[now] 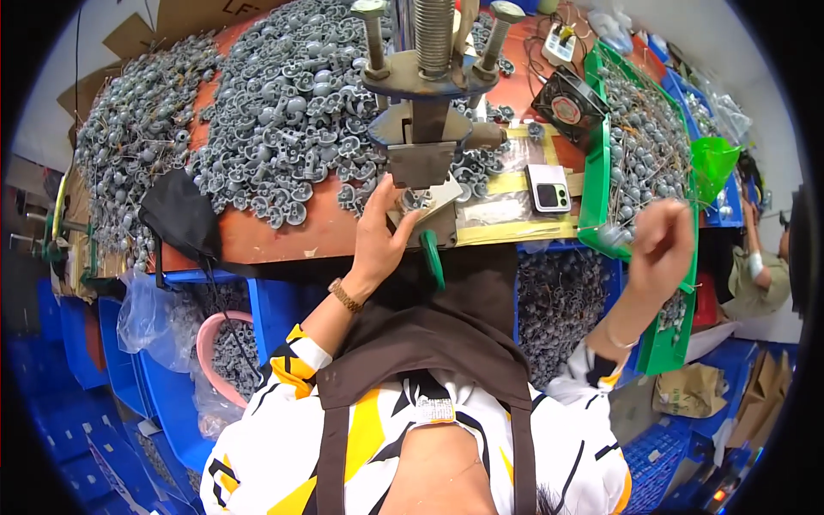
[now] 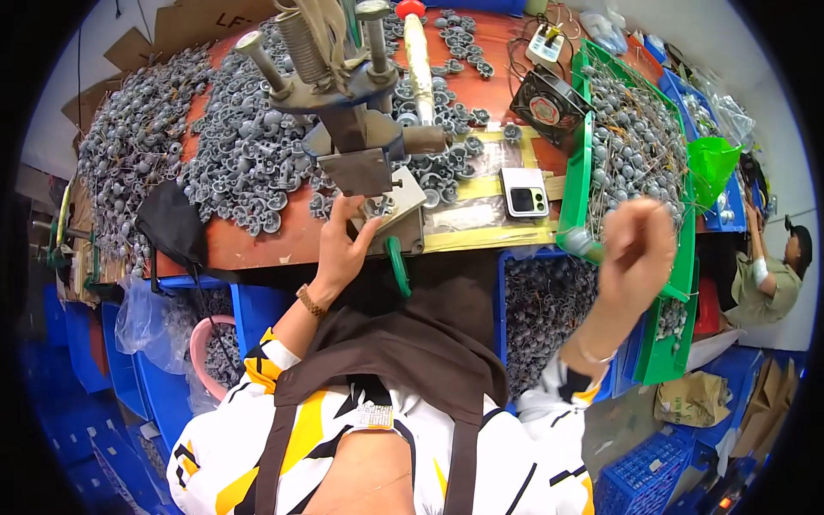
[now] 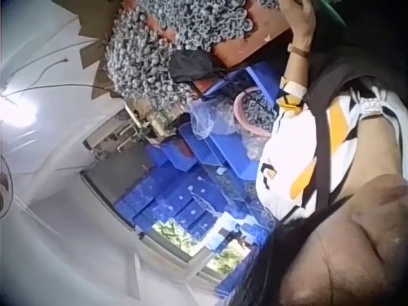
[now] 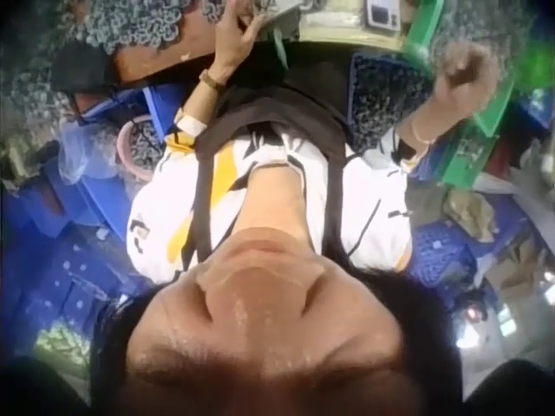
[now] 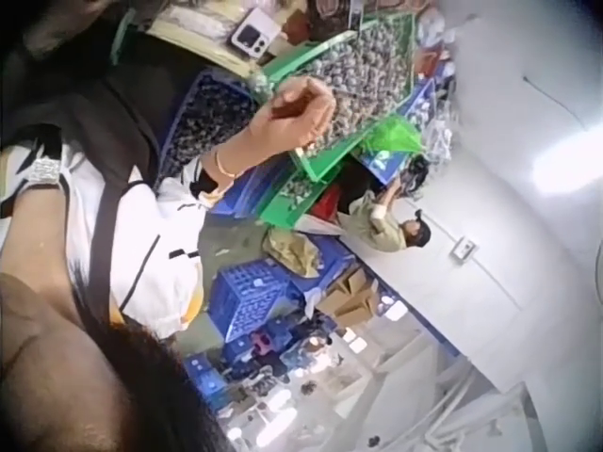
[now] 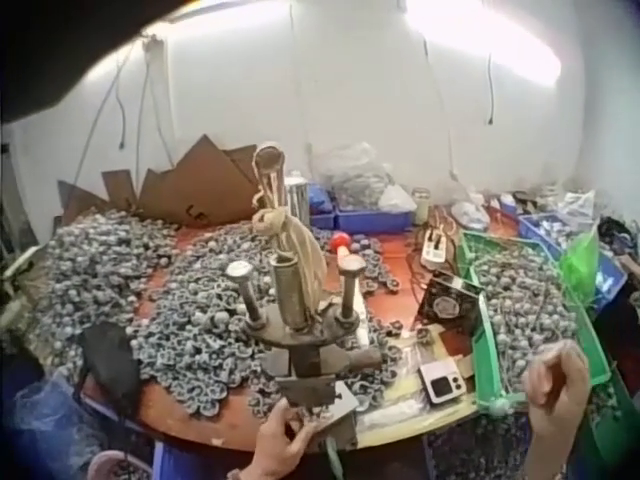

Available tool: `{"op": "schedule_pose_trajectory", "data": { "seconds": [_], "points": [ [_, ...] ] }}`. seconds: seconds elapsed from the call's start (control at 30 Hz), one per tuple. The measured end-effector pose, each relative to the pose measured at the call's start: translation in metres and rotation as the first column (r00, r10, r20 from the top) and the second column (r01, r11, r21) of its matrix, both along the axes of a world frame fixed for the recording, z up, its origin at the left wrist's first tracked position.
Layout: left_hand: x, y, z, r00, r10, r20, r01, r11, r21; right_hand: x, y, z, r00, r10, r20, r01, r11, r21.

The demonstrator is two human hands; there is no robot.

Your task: Assembling small plastic components using a manual press at a factory workbench.

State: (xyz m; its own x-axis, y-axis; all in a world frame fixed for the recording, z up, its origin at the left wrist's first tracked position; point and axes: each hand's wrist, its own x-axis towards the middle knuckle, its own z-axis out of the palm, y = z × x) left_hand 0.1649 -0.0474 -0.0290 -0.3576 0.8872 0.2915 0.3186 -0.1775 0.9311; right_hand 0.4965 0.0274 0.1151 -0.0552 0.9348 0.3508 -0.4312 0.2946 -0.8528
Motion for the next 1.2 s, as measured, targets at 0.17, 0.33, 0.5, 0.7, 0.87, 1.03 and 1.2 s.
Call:
{"op": "schedule_pose_trajectory", "data": {
  "seconds": [0.17, 0.33, 0.5, 0.7, 0.87, 1.03, 1.2],
  "points": [
    [-0.078, 0.009, 0.020, 0.649, 0.491, -0.581, -0.398, 0.870, 0.291, -0.051, -0.048, -0.034, 0.951, 0.220, 0.218, -0.184, 0.968, -0.170],
    [-0.124, 0.022, 0.007, 0.328, 0.290, -0.899, -0.528, 0.845, 0.080, -0.083, -0.064, -0.055, 0.771, 0.423, 0.477, -0.262, 0.892, -0.368],
    [-0.110, 0.025, 0.014, 0.347, 0.454, -0.820, -0.446, 0.850, 0.282, -0.107, -0.065, -0.073, 0.659, 0.037, 0.751, -0.136, 0.988, 0.071],
    [-0.039, -0.011, 0.023, 0.974, 0.072, -0.213, -0.047, 0.992, 0.118, -0.135, -0.069, -0.086, 0.681, -0.097, 0.726, -0.088, 0.973, 0.213],
    [-0.008, -0.026, 0.021, 0.922, -0.115, 0.370, 0.135, 0.990, -0.029, -0.148, -0.065, -0.096, 0.647, -0.063, 0.760, -0.141, 0.969, 0.201],
    [-0.005, -0.024, 0.025, 0.952, -0.098, 0.288, 0.109, 0.994, -0.024, -0.144, -0.066, -0.097, 0.662, -0.096, 0.743, -0.107, 0.969, 0.220],
    [-0.001, -0.021, 0.025, 0.976, -0.098, 0.196, 0.095, 0.995, 0.023, -0.140, -0.066, -0.093, 0.640, -0.079, 0.764, -0.140, 0.966, 0.217]
  ]
}}
